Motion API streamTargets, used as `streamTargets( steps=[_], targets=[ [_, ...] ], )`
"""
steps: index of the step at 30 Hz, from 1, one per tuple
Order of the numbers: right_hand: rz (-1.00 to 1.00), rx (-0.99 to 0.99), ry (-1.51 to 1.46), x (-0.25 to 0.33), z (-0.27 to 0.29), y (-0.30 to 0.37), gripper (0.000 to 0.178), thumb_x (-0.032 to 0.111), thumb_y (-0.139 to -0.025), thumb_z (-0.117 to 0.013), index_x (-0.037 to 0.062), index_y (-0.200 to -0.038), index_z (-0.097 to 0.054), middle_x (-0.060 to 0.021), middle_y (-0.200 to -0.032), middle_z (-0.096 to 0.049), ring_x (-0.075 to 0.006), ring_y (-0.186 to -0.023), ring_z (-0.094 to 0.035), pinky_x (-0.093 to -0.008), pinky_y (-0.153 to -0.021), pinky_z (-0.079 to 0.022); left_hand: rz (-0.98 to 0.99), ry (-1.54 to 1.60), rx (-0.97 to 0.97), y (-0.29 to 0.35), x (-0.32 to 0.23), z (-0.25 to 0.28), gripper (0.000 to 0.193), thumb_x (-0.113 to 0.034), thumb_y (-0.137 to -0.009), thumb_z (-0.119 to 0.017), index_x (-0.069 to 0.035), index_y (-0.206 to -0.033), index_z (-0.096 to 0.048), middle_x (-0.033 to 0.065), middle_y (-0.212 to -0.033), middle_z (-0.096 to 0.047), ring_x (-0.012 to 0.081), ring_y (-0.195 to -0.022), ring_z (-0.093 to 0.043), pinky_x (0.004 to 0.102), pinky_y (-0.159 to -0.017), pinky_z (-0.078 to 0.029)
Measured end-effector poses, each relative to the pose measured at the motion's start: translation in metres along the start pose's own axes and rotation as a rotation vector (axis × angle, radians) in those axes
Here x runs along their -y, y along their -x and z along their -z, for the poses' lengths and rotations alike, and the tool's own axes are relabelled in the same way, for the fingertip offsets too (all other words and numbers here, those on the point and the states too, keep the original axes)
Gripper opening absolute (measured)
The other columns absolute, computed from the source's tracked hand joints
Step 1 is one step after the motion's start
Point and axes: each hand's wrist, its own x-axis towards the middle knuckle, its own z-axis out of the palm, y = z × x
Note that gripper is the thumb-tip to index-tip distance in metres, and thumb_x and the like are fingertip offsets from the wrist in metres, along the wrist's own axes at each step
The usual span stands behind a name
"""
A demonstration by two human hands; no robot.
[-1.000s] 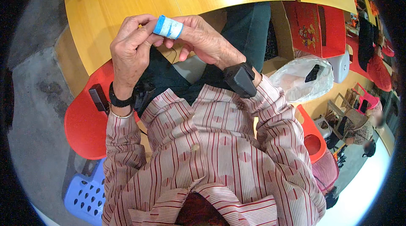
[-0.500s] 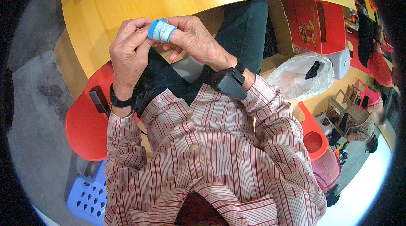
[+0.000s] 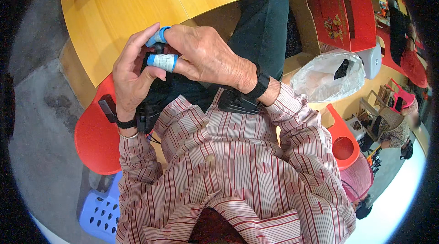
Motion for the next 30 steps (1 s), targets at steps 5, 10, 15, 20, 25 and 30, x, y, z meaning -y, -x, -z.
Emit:
streamTargets(
  steps=[5, 10, 15, 20, 25, 30],
  targets=[
    [0.077, -0.011, 0.099, 0.006, 0.0, 0.003, 0.028, 0.022, -0.076, -0.065, 0.0026, -0.087, -0.048, -0.0135, -0.071, -0.049, -0.0324, -0.061, -0.054, -0.0382, -0.052, -0.044, -0.154, -0.105, -0.052, 0.002, -0.005, -0.002, 0.063, -0.029, -0.064, -0.075, -0.002, -0.117, -0.054, 0.012, -0.104, -0.059, 0.0216, -0.084, -0.058, 0.0288, -0.074, -0.047],
    [0.084, -0.051, 0.081, 0.011, -0.003, 0.002, 0.027, 0.019, -0.074, -0.065, 0.0027, -0.087, -0.048, -0.0131, -0.072, -0.049, -0.0321, -0.062, -0.054, -0.0377, -0.051, -0.044, -0.141, -0.136, -0.092, 0.005, -0.007, -0.004, 0.059, -0.027, -0.063, -0.075, -0.001, -0.113, -0.056, 0.0126, -0.101, -0.059, 0.0228, -0.084, -0.059, 0.0283, -0.074, -0.047],
    [0.091, -0.029, 0.076, 0.01, -0.003, 0.002, 0.026, 0.019, -0.076, -0.065, 0.0033, -0.091, -0.05, -0.0125, -0.072, -0.05, -0.0314, -0.062, -0.054, -0.0369, -0.051, -0.044, -0.155, -0.119, -0.121, 0.008, -0.003, -0.005, 0.056, -0.027, -0.065, -0.074, -0.001, -0.111, -0.057, 0.0123, -0.098, -0.06, 0.0231, -0.085, -0.059, 0.0279, -0.074, -0.047],
    [0.007, 0.016, 0.026, 0.004, 0.004, -0.006, 0.025, 0.022, -0.08, -0.063, 0.0012, -0.091, -0.053, -0.0096, -0.074, -0.057, -0.0235, -0.063, -0.059, -0.0309, -0.054, -0.047, -0.119, -0.012, -0.112, 0.002, -0.003, -0.005, 0.055, -0.026, -0.066, -0.074, -0.003, -0.112, -0.057, 0.0122, -0.103, -0.057, 0.0239, -0.087, -0.059, 0.0291, -0.075, -0.047],
    [-0.425, 0.05, -0.929, 0.001, 0.008, -0.003, 0.03, 0.023, -0.089, -0.056, -0.0017, -0.105, -0.055, -0.0038, -0.081, -0.063, -0.0071, -0.071, -0.061, -0.0206, -0.063, -0.051, -0.203, -0.245, -0.129, -0.01, -0.009, 0.002, 0.042, -0.01, -0.068, -0.072, -0.007, -0.108, -0.06, 0.0111, -0.104, -0.056, 0.0244, -0.092, -0.058, 0.0314, -0.077, -0.048],
    [-0.566, 0.106, -1.03, -0.01, 0.004, 0.004, 0.035, 0.033, -0.091, -0.051, 0.0008, -0.106, -0.057, -0.0023, -0.074, -0.061, -0.007, -0.066, -0.06, -0.0186, -0.062, -0.051, -0.103, -0.293, -0.117, -0.014, -0.007, -0.003, 0.026, -0.004, -0.07, -0.066, -0.004, -0.095, -0.064, 0.0113, -0.096, -0.059, 0.0252, -0.088, -0.06, 0.0317, -0.074, -0.048]
  ],
)
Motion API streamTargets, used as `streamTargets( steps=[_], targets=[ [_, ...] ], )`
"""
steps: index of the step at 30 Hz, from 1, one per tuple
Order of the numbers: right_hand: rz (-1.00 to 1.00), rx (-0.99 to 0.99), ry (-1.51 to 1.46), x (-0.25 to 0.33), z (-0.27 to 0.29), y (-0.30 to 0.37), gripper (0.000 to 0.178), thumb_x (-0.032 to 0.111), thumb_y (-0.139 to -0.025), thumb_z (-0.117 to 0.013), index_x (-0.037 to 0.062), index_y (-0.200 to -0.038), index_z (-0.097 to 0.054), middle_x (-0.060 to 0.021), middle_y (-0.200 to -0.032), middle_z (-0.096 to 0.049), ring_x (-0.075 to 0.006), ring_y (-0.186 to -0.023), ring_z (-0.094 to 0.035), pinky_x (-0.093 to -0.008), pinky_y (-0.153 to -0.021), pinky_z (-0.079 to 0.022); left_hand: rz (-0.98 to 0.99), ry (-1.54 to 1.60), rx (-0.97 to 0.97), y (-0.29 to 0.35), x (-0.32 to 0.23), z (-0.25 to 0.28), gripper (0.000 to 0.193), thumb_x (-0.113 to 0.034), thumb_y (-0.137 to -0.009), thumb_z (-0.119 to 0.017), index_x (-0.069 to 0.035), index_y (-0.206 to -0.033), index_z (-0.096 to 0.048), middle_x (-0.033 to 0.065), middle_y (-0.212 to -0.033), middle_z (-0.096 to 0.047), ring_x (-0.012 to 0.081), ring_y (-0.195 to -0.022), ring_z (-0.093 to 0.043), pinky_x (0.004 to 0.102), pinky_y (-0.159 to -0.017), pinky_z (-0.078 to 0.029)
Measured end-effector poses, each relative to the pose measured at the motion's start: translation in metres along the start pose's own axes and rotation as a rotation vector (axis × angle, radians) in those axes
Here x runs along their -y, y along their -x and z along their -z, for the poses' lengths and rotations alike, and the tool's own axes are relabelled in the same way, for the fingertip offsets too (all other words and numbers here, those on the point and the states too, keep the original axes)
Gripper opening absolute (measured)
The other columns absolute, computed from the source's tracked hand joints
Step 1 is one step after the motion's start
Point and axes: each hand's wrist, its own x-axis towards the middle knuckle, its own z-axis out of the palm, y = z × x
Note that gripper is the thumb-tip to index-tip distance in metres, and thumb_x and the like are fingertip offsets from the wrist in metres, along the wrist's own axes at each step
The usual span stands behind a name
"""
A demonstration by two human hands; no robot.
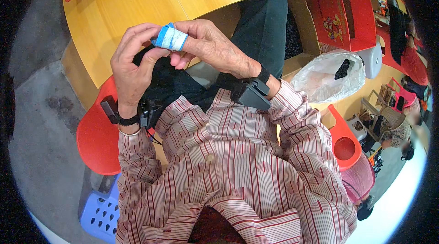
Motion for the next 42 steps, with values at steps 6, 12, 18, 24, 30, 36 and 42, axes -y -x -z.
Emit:
streamTargets(
  steps=[6, 12, 18, 24, 30, 36, 42],
  targets=[
    [0.012, -0.03, -0.051, -0.004, 0.003, 0.0, 0.038, 0.037, -0.09, -0.052, 0.0016, -0.103, -0.058, -0.002, -0.073, -0.059, -0.0068, -0.063, -0.06, -0.0174, -0.058, -0.052, -0.048, -0.133, -0.042, -0.008, -0.006, -0.007, 0.018, -0.002, -0.07, -0.063, -0.004, -0.089, -0.065, 0.0118, -0.092, -0.06, 0.0257, -0.085, -0.06, 0.032, -0.071, -0.049],
    [0.035, -0.025, -0.183, -0.006, 0.015, 0.005, 0.041, 0.038, -0.091, -0.05, -0.0006, -0.102, -0.058, -0.0048, -0.077, -0.06, -0.0083, -0.063, -0.06, -0.018, -0.058, -0.053, -0.085, -0.092, -0.059, -0.012, -0.004, -0.017, 0.015, -0.002, -0.072, -0.063, -0.003, -0.086, -0.066, 0.0111, -0.091, -0.059, 0.0231, -0.083, -0.06, 0.0305, -0.069, -0.049],
    [0.083, 0.056, -0.311, -0.01, 0.024, 0.01, 0.047, 0.041, -0.091, -0.048, -0.0047, -0.098, -0.058, -0.0088, -0.082, -0.061, -0.0107, -0.065, -0.061, -0.0205, -0.06, -0.055, -0.083, 0.1, -0.061, -0.013, 0.001, -0.025, 0.013, -0.006, -0.076, -0.064, -0.002, -0.087, -0.064, 0.0103, -0.094, -0.055, 0.0199, -0.085, -0.057, 0.0284, -0.069, -0.048],
    [0.085, 0.049, -0.366, -0.011, 0.029, 0.016, 0.048, 0.041, -0.09, -0.048, -0.0046, -0.099, -0.058, -0.0105, -0.087, -0.062, -0.0095, -0.07, -0.059, -0.0223, -0.059, -0.056, 0.108, 0.363, 0.045, -0.009, 0.0, -0.03, 0.023, -0.019, -0.089, -0.056, 0.002, -0.096, -0.059, 0.009, -0.103, -0.053, 0.016, -0.096, -0.05, 0.0267, -0.085, -0.038],
    [0.067, 0.015, -0.404, -0.014, 0.035, 0.021, 0.046, 0.041, -0.09, -0.048, -0.0026, -0.098, -0.059, -0.0093, -0.09, -0.062, -0.0081, -0.07, -0.056, -0.0233, -0.058, -0.056, 0.359, 0.917, 0.065, -0.009, 0.007, -0.043, 0.027, -0.025, -0.091, -0.054, 0.001, -0.098, -0.058, 0.0084, -0.107, -0.051, 0.0148, -0.095, -0.05, 0.0305, -0.088, -0.039],
    [0.047, 0.003, -0.382, -0.013, 0.033, 0.023, 0.041, 0.038, -0.091, -0.048, -0.0017, -0.099, -0.058, -0.0076, -0.089, -0.062, -0.007, -0.068, -0.056, -0.0226, -0.058, -0.056, 0.513, 1.186, 0.09, -0.007, 0.009, -0.042, 0.026, -0.03, -0.09, -0.054, -0.003, -0.091, -0.056, 0.0051, -0.103, -0.053, 0.0162, -0.092, -0.05, 0.032, -0.083, -0.038],
    [0.075, -0.184, -0.088, 0.005, 0.026, 0.03, 0.037, 0.034, -0.09, -0.053, 0.002, -0.108, -0.057, -0.0038, -0.092, -0.061, -0.0067, -0.068, -0.055, -0.0186, -0.06, -0.052, 0.603, 1.301, 0.044, -0.004, 0.008, -0.043, 0.029, -0.031, -0.09, -0.054, -0.004, -0.099, -0.055, 0.005, -0.099, -0.056, 0.0153, -0.094, -0.05, 0.0321, -0.083, -0.037]
  ],
)
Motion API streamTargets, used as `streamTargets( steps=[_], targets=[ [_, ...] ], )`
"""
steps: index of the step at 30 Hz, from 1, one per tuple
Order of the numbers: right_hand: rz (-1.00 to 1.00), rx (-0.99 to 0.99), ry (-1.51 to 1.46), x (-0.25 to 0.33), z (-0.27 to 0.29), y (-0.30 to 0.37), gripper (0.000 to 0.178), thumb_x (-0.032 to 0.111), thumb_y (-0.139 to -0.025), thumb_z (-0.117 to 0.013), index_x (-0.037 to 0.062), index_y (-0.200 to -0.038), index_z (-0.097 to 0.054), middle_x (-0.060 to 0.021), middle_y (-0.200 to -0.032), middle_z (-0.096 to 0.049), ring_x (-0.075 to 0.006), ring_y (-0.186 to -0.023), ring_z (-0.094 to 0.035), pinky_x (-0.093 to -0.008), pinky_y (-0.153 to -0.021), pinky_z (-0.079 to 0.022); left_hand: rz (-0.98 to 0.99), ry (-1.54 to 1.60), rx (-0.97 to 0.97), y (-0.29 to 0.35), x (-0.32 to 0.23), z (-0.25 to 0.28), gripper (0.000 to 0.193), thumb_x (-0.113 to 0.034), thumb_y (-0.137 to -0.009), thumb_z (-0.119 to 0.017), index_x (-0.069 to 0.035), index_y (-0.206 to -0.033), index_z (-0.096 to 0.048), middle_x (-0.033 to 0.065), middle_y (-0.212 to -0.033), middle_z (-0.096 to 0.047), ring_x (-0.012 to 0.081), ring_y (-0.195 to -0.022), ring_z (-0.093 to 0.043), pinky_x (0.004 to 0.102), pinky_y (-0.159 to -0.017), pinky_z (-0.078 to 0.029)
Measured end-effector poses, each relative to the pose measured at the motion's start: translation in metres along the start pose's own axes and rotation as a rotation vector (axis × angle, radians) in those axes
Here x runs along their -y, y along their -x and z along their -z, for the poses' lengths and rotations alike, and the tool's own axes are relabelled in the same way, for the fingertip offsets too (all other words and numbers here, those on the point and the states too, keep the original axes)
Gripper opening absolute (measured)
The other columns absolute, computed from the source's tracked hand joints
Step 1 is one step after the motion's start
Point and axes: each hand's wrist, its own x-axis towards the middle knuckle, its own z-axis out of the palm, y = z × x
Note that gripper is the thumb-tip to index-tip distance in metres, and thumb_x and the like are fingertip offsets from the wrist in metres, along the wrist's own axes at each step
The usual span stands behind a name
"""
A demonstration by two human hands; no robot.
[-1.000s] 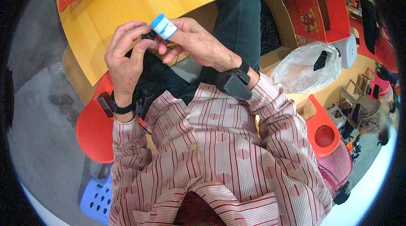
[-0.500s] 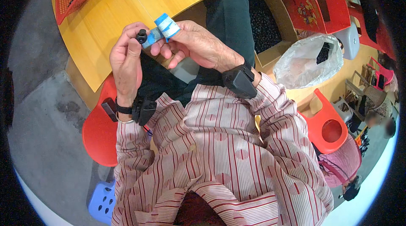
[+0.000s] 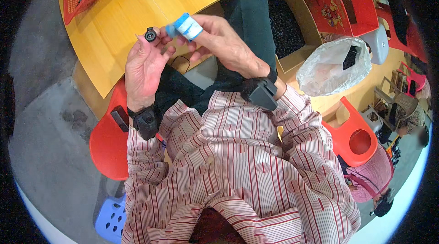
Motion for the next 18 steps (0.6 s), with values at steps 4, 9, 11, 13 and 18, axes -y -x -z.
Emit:
streamTargets(
  steps=[4, 9, 11, 13, 18],
  targets=[
    [0.315, -0.12, 0.563, 0.006, 0.0, -0.002, 0.04, 0.028, -0.082, -0.065, 0.007, -0.115, -0.056, -0.0022, -0.087, -0.055, -0.0108, -0.072, -0.055, -0.0227, -0.057, -0.048, 0.05, -0.005, -0.048, 0.005, -0.003, -0.005, 0.03, -0.032, -0.09, -0.054, -0.003, -0.099, -0.055, 0.005, -0.097, -0.056, 0.0147, -0.091, -0.051, 0.0317, -0.082, -0.038],
    [0.717, -0.055, 1.253, 0.015, -0.009, -0.006, 0.033, 0.024, -0.076, -0.067, 0.0079, -0.102, -0.055, -0.0068, -0.083, -0.05, -0.0244, -0.074, -0.056, -0.031, -0.061, -0.048, 0.085, -0.04, 0.008, 0.009, -0.004, -0.007, 0.029, -0.029, -0.09, -0.053, -0.001, -0.098, -0.055, 0.0042, -0.098, -0.056, 0.0131, -0.092, -0.052, 0.0284, -0.084, -0.039],
    [0.724, -0.062, 1.263, 0.013, -0.008, -0.007, 0.036, 0.026, -0.075, -0.067, 0.0083, -0.104, -0.056, -0.007, -0.084, -0.052, -0.0263, -0.077, -0.056, -0.0334, -0.062, -0.048, 0.107, -0.005, 0.059, 0.009, -0.005, -0.001, 0.031, -0.027, -0.092, -0.05, 0.001, -0.105, -0.052, 0.0081, -0.103, -0.056, 0.0169, -0.098, -0.052, 0.033, -0.088, -0.04],
    [0.755, -0.052, 1.248, 0.011, -0.008, -0.009, 0.036, 0.027, -0.076, -0.066, 0.0078, -0.104, -0.056, -0.0068, -0.084, -0.052, -0.0252, -0.076, -0.056, -0.0329, -0.061, -0.048, 0.125, 0.03, 0.105, 0.01, -0.005, 0.005, 0.034, -0.025, -0.093, -0.047, 0.003, -0.111, -0.05, 0.0121, -0.109, -0.055, 0.0208, -0.104, -0.052, 0.0377, -0.092, -0.04],
    [0.676, 0.021, 1.059, 0.015, -0.01, -0.006, 0.035, 0.02, -0.075, -0.068, 0.004, -0.104, -0.056, -0.0069, -0.083, -0.055, -0.0223, -0.076, -0.058, -0.0306, -0.062, -0.049, 0.158, -0.017, 0.068, 0.013, -0.006, 0.0, 0.03, -0.028, -0.09, -0.053, 0.0, -0.1, -0.054, 0.0074, -0.104, -0.057, 0.0162, -0.094, -0.053, 0.0313, -0.086, -0.04]
  ],
)
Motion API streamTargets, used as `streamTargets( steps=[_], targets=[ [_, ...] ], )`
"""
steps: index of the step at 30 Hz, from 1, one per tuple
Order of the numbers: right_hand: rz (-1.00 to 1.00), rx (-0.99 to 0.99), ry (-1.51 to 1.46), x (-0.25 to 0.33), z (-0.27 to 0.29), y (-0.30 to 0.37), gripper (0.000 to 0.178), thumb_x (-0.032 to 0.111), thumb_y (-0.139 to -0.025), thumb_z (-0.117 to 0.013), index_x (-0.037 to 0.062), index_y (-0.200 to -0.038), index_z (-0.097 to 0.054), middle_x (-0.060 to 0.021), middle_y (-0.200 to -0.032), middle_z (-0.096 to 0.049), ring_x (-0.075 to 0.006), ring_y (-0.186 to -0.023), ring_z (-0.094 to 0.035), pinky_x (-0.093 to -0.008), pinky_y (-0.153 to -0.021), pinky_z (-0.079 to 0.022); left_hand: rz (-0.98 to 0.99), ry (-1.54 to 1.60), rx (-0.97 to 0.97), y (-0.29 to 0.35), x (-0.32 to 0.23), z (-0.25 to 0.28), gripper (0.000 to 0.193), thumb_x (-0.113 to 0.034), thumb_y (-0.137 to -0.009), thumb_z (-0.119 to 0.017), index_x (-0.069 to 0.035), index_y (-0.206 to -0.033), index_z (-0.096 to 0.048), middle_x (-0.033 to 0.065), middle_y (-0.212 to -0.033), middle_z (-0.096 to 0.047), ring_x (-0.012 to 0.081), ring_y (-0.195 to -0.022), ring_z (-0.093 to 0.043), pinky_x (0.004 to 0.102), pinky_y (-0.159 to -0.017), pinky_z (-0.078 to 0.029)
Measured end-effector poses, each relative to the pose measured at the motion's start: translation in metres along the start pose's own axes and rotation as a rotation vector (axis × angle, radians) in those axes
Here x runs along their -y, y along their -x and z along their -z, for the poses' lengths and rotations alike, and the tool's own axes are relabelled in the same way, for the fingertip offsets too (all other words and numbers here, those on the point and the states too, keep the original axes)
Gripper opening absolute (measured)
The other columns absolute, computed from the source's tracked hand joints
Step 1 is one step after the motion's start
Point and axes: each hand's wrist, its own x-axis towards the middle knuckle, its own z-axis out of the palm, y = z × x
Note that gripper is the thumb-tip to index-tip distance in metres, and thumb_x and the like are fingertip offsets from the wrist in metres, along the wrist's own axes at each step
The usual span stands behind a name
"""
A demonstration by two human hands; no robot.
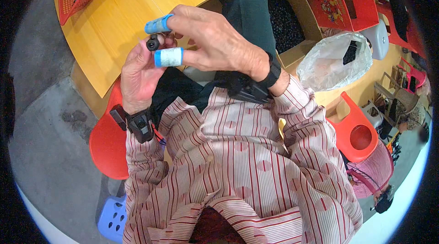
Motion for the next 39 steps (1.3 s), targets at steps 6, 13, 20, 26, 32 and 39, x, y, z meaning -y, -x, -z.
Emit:
streamTargets(
  steps=[6, 13, 20, 26, 32, 39],
  targets=[
    [-0.375, -0.034, -0.753, -0.003, 0.005, 0.005, 0.038, 0.015, -0.088, -0.058, 0.002, -0.122, -0.049, -0.0023, -0.103, -0.058, -0.0095, -0.099, -0.054, -0.0254, -0.084, -0.047, 0.009, 0.012, 0.21, -0.001, 0.001, 0.014, 0.034, -0.03, -0.09, -0.053, -0.001, -0.106, -0.05, 0.0098, -0.096, -0.055, 0.0165, -0.089, -0.052, 0.0296, -0.084, -0.041],
    [-0.492, 0.135, -0.786, 0.002, 0.005, -0.005, 0.037, 0.018, -0.087, -0.059, 0.0054, -0.121, -0.051, -0.0025, -0.101, -0.061, -0.0064, -0.084, -0.057, -0.0189, -0.07, -0.048, 0.118, 0.077, 0.241, -0.001, -0.004, 0.006, 0.035, -0.03, -0.09, -0.053, 0.0, -0.108, -0.05, 0.0087, -0.089, -0.054, 0.0144, -0.079, -0.048, 0.0252, -0.077, -0.04],
    [-0.226, 0.097, -0.257, -0.007, 0.004, 0.005, 0.044, 0.017, -0.079, -0.069, 0.0047, -0.119, -0.054, -0.0055, -0.1, -0.059, -0.013, -0.086, -0.059, -0.0246, -0.07, -0.05, 0.051, 0.095, 0.094, 0.0, 0.003, 0.003, 0.033, -0.026, -0.089, -0.054, 0.001, -0.108, -0.048, 0.0066, -0.094, -0.052, 0.0156, -0.086, -0.048, 0.0302, -0.08, -0.04],
    [-0.006, -0.015, 0.137, 0.002, -0.003, 0.004, 0.037, 0.018, -0.068, -0.07, 0.0048, -0.1, -0.058, -0.0091, -0.08, -0.053, -0.0282, -0.075, -0.054, -0.0358, -0.062, -0.047, 0.064, 0.034, 0.016, 0.0, 0.001, 0.006, 0.031, -0.024, -0.09, -0.053, 0.001, -0.107, -0.05, 0.0093, -0.105, -0.053, 0.0194, -0.1, -0.051, 0.036, -0.09, -0.04],
    [-0.021, -0.006, 0.241, 0.009, -0.006, 0.006, 0.032, 0.016, -0.068, -0.067, 0.0037, -0.096, -0.058, -0.0087, -0.076, -0.052, -0.028, -0.074, -0.055, -0.036, -0.062, -0.047, 0.119, 0.15, 0.04, 0.002, -0.003, 0.003, 0.034, -0.018, -0.09, -0.05, 0.005, -0.115, -0.047, 0.0144, -0.113, -0.054, 0.024, -0.105, -0.053, 0.0413, -0.095, -0.04],
    [0.002, -0.066, 0.135, 0.006, -0.011, 0.009, 0.031, 0.017, -0.067, -0.068, 0.0044, -0.093, -0.06, -0.0085, -0.077, -0.055, -0.0265, -0.072, -0.056, -0.0345, -0.06, -0.047, 0.189, 0.11, 0.089, 0.003, -0.006, 0.006, 0.037, -0.019, -0.087, -0.053, 0.004, -0.115, -0.047, 0.014, -0.114, -0.054, 0.0243, -0.105, -0.053, 0.0429, -0.095, -0.039]
  ],
)
